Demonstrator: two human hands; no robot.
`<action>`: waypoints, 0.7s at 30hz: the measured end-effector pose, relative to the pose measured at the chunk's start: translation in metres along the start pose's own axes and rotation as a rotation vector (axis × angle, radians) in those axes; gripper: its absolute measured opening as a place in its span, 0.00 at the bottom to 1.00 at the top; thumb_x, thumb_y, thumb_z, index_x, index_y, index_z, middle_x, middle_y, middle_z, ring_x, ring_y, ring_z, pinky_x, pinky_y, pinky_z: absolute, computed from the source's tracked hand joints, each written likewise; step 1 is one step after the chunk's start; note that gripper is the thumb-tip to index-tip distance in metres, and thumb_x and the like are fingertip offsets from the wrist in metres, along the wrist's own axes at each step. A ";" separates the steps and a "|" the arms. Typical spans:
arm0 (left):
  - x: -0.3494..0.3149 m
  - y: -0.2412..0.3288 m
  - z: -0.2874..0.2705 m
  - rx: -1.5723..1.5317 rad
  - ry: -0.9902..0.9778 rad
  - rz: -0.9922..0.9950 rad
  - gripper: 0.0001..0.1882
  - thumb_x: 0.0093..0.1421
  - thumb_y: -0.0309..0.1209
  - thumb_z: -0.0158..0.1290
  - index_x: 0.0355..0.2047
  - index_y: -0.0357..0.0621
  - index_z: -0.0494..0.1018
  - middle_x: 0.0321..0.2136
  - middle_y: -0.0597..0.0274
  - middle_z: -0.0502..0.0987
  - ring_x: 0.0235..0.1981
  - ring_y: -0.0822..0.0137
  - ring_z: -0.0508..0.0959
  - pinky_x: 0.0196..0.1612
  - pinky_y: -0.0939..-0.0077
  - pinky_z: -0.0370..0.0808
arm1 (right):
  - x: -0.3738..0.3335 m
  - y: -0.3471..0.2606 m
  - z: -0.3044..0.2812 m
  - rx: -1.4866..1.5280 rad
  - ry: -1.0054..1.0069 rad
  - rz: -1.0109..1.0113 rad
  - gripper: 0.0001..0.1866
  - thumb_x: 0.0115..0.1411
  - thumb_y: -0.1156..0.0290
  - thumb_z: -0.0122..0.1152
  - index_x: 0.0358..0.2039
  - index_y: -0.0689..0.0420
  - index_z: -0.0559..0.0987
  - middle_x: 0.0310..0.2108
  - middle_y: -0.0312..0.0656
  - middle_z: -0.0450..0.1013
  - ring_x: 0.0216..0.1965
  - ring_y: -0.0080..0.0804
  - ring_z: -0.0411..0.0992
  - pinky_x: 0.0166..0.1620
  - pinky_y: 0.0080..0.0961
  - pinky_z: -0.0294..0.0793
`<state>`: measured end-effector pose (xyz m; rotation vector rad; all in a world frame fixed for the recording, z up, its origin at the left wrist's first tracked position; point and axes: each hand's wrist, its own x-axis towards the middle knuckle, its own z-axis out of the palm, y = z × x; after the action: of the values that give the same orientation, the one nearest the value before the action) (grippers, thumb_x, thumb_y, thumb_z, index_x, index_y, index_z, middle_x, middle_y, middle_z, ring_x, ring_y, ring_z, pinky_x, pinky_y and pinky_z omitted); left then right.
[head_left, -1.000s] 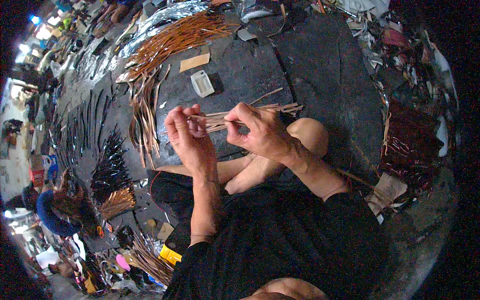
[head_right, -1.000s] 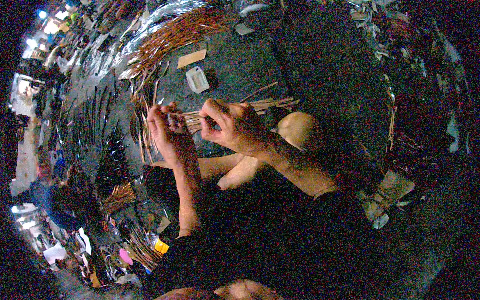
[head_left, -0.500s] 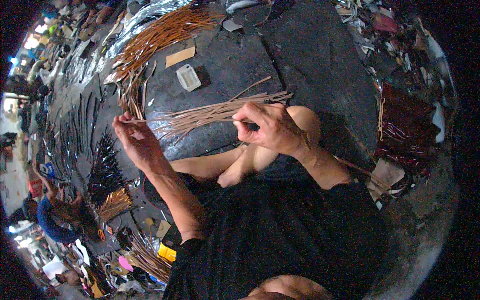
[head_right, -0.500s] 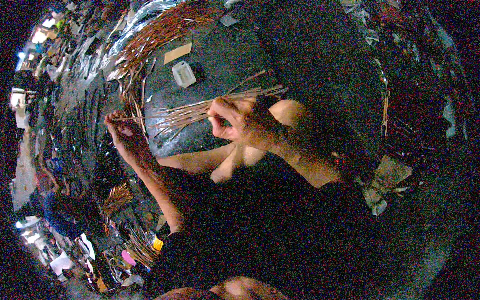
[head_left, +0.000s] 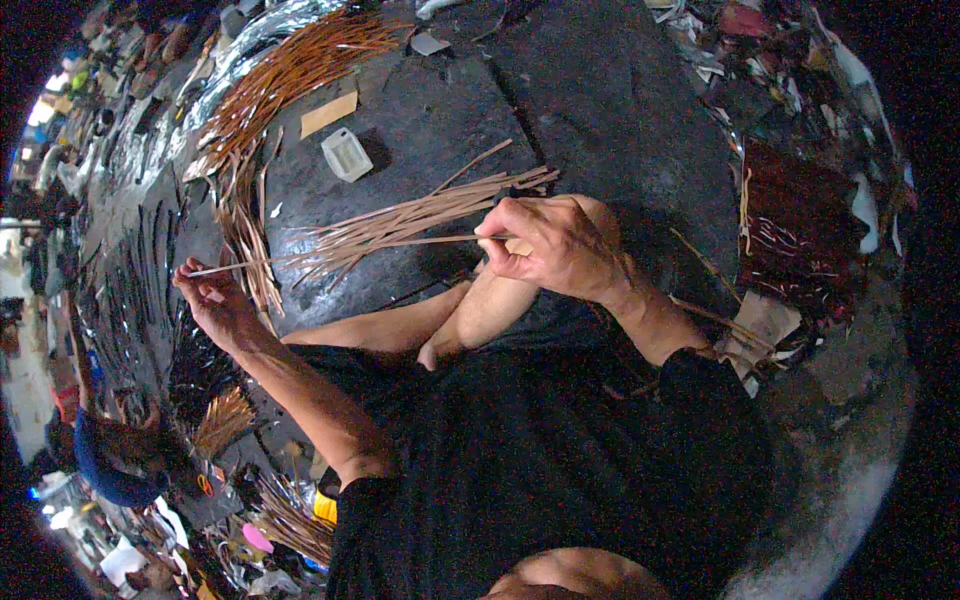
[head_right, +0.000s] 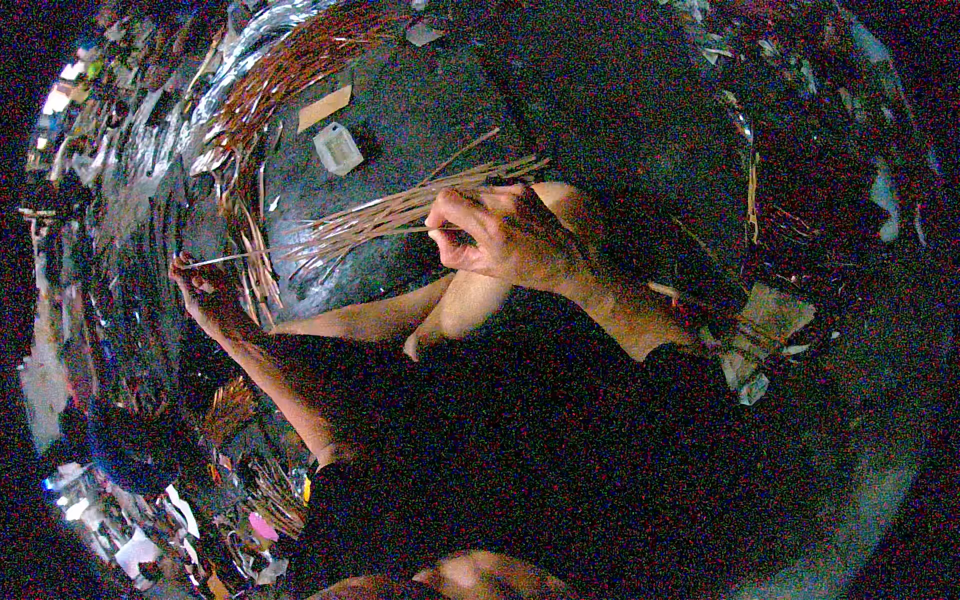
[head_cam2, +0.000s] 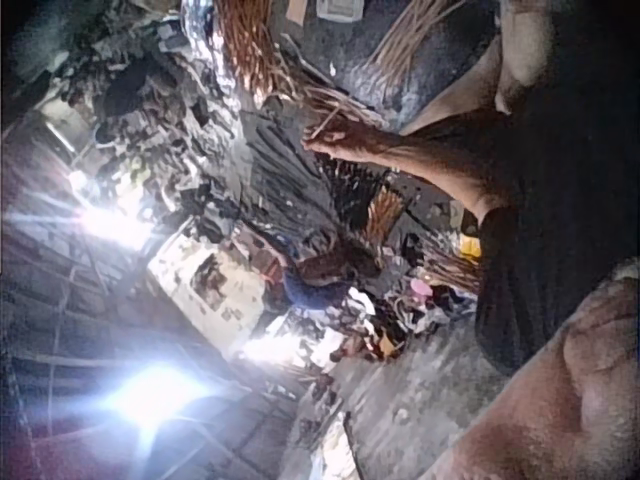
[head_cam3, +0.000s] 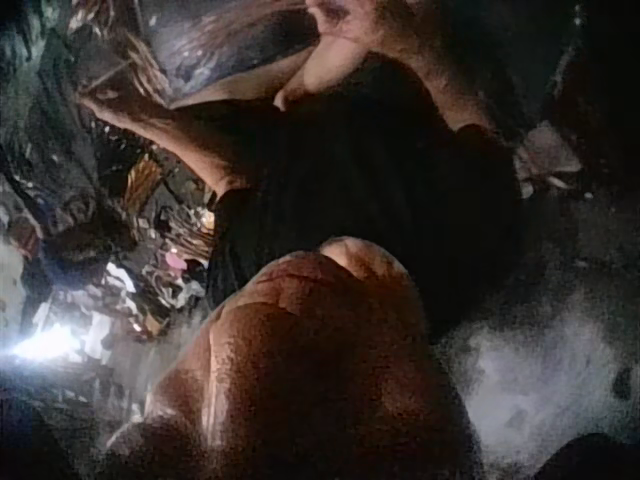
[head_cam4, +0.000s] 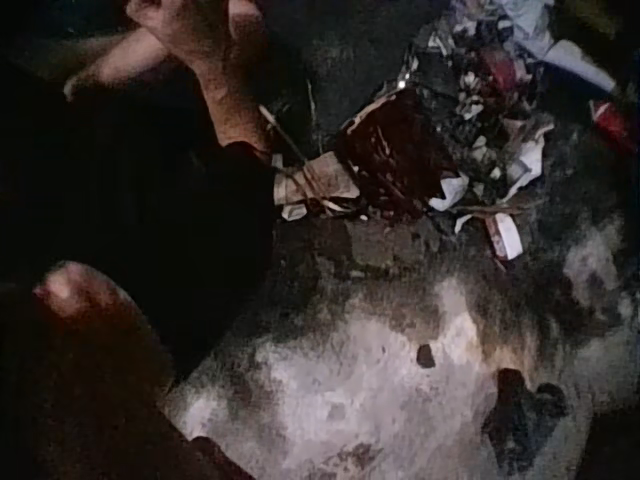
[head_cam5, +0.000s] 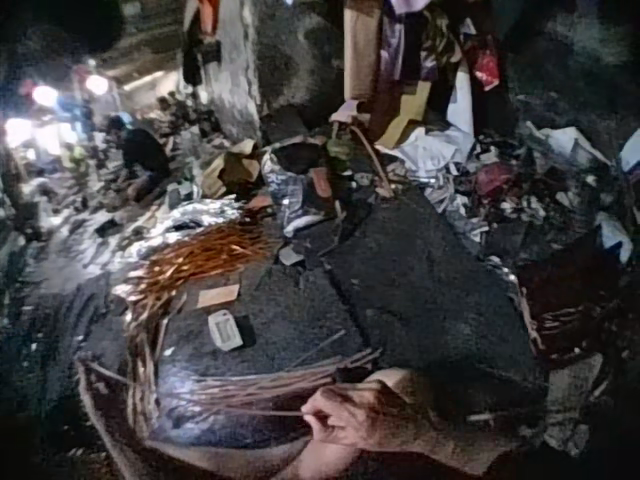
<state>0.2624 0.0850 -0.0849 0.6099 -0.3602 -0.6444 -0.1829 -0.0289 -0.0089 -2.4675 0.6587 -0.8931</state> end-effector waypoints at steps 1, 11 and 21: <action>0.002 0.000 -0.001 0.005 0.027 0.000 0.10 0.63 0.33 0.54 0.38 0.39 0.74 0.36 0.59 0.79 0.38 0.69 0.80 0.40 0.76 0.81 | -0.002 0.003 -0.002 -0.021 0.006 0.000 0.10 0.51 0.68 0.67 0.31 0.54 0.74 0.28 0.37 0.77 0.28 0.34 0.78 0.31 0.28 0.78; 0.014 -0.003 -0.021 0.108 0.209 0.004 0.13 0.61 0.37 0.55 0.39 0.40 0.74 0.38 0.57 0.79 0.33 0.72 0.79 0.36 0.81 0.77 | -0.023 0.017 -0.019 0.033 -0.026 0.143 0.09 0.52 0.73 0.66 0.31 0.57 0.74 0.29 0.41 0.76 0.31 0.38 0.78 0.35 0.31 0.76; 0.031 -0.040 -0.058 0.206 0.166 -0.159 0.14 0.63 0.41 0.54 0.38 0.42 0.73 0.34 0.65 0.77 0.29 0.75 0.73 0.33 0.83 0.71 | -0.032 0.045 -0.024 0.129 -0.025 0.299 0.08 0.54 0.72 0.66 0.33 0.59 0.78 0.27 0.40 0.77 0.30 0.31 0.77 0.34 0.26 0.75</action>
<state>0.2955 0.0633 -0.1509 0.8895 -0.2256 -0.7082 -0.2337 -0.0520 -0.0315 -2.1882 0.9032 -0.7617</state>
